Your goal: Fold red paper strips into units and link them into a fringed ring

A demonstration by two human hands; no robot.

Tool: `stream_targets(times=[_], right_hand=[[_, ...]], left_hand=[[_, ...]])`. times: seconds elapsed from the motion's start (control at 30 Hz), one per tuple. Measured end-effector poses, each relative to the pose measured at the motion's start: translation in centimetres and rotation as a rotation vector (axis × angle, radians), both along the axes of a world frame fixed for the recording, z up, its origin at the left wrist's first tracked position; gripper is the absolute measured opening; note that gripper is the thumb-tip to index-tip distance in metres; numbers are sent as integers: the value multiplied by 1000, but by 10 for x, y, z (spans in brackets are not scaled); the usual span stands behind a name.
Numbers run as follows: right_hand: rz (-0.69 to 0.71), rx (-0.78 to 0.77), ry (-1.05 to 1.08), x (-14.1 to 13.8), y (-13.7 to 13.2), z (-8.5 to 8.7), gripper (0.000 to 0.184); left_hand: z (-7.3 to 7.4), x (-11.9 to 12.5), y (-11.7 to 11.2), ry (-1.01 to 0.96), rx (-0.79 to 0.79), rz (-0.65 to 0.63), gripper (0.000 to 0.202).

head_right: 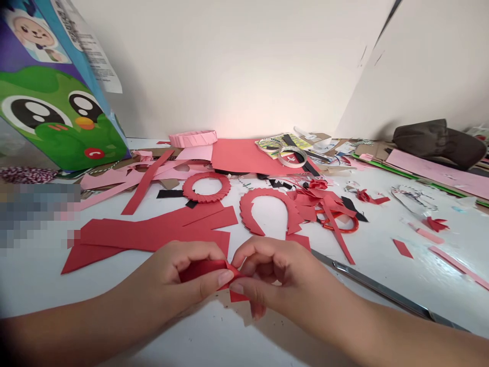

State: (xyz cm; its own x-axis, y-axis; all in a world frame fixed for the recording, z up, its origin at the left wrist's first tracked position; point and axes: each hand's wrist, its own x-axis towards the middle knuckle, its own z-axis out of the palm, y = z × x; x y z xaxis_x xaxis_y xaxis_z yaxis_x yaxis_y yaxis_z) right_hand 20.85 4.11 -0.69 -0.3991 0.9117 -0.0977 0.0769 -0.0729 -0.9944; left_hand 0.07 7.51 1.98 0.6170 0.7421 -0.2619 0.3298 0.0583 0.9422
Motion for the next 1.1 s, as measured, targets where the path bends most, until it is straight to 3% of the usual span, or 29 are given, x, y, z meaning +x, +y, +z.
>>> stream_targets(times=[0.43,0.63,0.8,1.1], right_hand=[[-9,50,-95,-2,0,1,11],[-11,-14,-38,-5,-1,6,24],[-3,38,-64,-6,-2,6,25],[7,-91,13,-1,4,5,29]], left_hand=[[-7,-1,-1,2,35,-30,43],[-7,0,-3,3,-32,28,21],[-7,-2,-4,-30,-16,-11,28],[-10,-3,2,-200,-122,27,25]])
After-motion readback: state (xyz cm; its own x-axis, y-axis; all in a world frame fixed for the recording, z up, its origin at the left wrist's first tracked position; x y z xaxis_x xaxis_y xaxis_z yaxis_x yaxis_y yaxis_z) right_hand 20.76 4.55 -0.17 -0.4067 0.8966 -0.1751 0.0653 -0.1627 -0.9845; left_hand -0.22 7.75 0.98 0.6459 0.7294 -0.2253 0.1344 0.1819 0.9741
